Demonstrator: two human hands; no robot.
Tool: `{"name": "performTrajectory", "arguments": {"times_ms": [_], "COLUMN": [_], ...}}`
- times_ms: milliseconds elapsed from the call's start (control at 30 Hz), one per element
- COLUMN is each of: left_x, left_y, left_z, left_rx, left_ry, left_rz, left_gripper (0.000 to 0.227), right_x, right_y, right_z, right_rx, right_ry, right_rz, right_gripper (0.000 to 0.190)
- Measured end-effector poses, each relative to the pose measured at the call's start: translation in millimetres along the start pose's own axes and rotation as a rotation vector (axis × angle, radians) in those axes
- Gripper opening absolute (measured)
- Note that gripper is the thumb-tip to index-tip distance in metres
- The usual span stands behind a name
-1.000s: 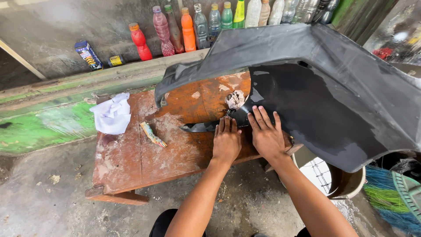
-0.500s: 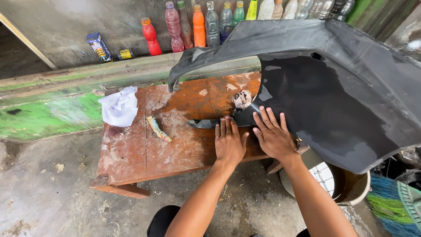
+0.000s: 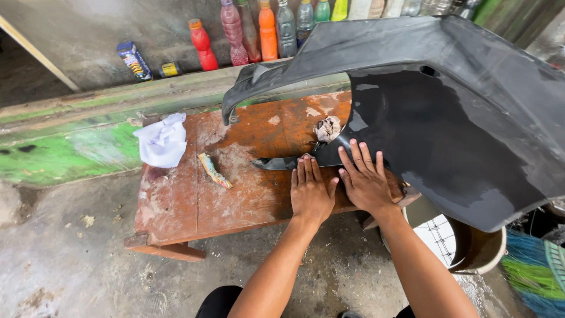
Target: The person scrubs a black plastic car part on a wooden table using a cloth and a small brush. They then lift the part and rinse it in a bucket of water, scrubbing it with their hand.
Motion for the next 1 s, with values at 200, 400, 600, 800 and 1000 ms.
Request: {"name": "performTrajectory", "arguments": {"times_ms": [200, 400, 600, 800, 1000], "left_x": [2.7, 2.2, 7.6, 11.6, 17.5], "left_y": [-1.0, -22.3, -19.2, -18.7, -12.3], "left_z": [-2.1, 5.2, 5.9, 6.0, 8.5], "left_rx": [-0.045, -0.087, -0.156, -0.107, -0.065], "left_ry": [-0.025, -0.002, -0.008, -0.008, 0.011], "left_rz": [-0.036, 0.062, 0.153, 0.164, 0.081], "left_gripper": [0.076, 0.062, 0.062, 0.062, 0.053], "right_x": [1.0, 23.4, 30.1, 31.9, 30.9], "right_y": [4.9, -13.5, 0.9, 6.6, 3.2], "right_z": [14.2, 21.6, 6.8, 1.9, 5.7], "right_rx": [-0.078, -0.127, -0.147, -0.084, -0.056], "right_ry": [-0.076, -0.139, -0.034, -0.008, -0.01], "right_rz": [-0.216, -0.229, -0.061, -0.008, -0.004], "right_gripper": [0.06, 0.06, 0.059, 0.059, 0.056]}}
Point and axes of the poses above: each hand's wrist, its own x-axis towards the middle knuckle, its own y-axis out of the palm, z = x × y, the point moved 8 cm from there along x, towards the middle knuckle, and after that the axes turned 6 degrees about x, right-handed, at the moved point
